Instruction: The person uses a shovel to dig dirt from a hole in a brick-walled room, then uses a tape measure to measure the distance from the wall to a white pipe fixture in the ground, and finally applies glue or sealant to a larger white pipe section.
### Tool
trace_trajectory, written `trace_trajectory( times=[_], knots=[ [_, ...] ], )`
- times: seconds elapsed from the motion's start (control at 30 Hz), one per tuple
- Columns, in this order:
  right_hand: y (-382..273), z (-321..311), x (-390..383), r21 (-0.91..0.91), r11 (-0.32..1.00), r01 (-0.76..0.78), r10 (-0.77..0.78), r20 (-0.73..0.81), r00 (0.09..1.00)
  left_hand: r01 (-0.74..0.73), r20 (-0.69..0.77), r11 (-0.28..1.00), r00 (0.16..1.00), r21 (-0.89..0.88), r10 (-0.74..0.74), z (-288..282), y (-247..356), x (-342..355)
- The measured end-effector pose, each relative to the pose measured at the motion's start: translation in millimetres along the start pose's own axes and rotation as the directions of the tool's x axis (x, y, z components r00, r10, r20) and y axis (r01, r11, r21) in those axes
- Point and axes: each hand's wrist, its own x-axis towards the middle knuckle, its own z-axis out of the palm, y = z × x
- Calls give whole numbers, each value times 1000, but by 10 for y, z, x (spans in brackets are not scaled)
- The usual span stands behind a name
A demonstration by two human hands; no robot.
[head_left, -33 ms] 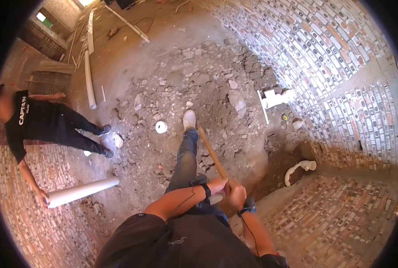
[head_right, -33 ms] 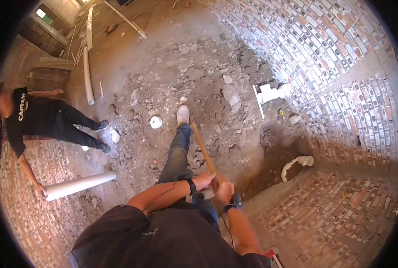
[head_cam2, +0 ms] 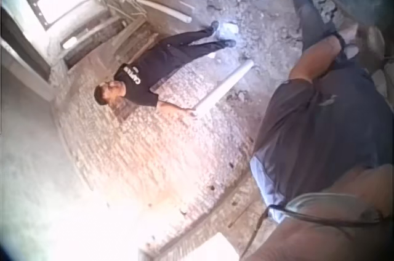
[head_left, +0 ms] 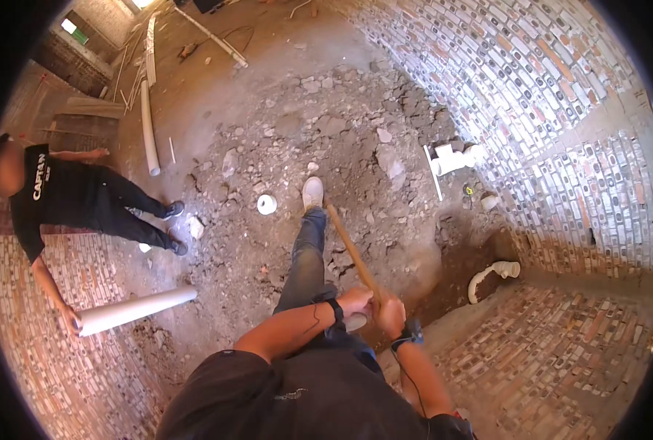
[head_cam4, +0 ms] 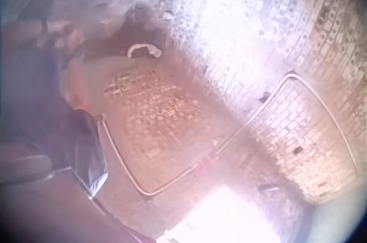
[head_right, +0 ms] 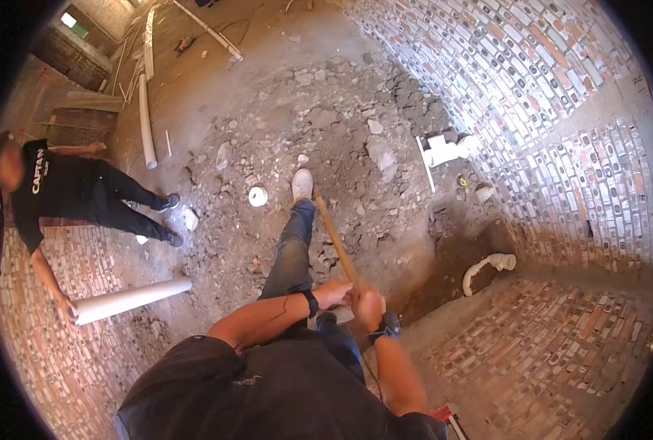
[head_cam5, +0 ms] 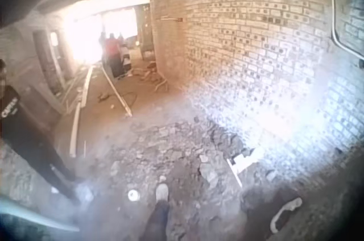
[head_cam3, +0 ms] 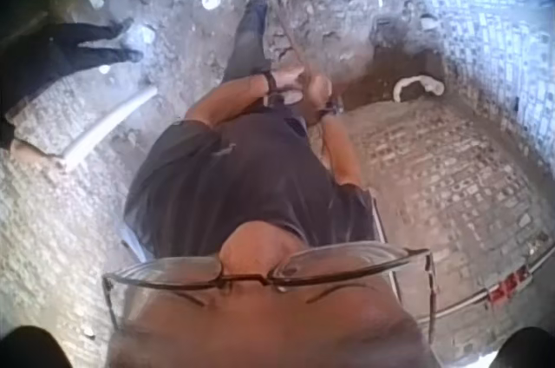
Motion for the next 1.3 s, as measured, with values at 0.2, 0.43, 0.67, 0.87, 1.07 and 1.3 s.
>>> trace_trajectory(
  times=[0.2,0.43,0.67,0.87,1.07,1.3],
  knots=[
    [-448,168,405,-321,916,-242,333,268,904,-394,153,915,913,93,378,-1063,-158,-300],
    [-68,368,105,-147,917,-371,399,295,868,-303,-248,949,916,87,315,-1335,234,-416],
    [1576,1587,-743,3,833,-554,499,428,753,-75,-264,986,958,151,113,-2152,-14,1261],
    [2164,2364,-920,-20,634,-773,634,585,506,92,-414,618,818,781,400,-2620,-112,2940],
    [2189,2693,-1091,-139,617,-774,716,507,480,106,-468,993,876,-58,-121,-2773,-293,4176],
    [2111,2907,-1410,48,620,-783,711,388,587,-89,-386,947,922,-309,-40,-2717,-583,4376]
  ],
)
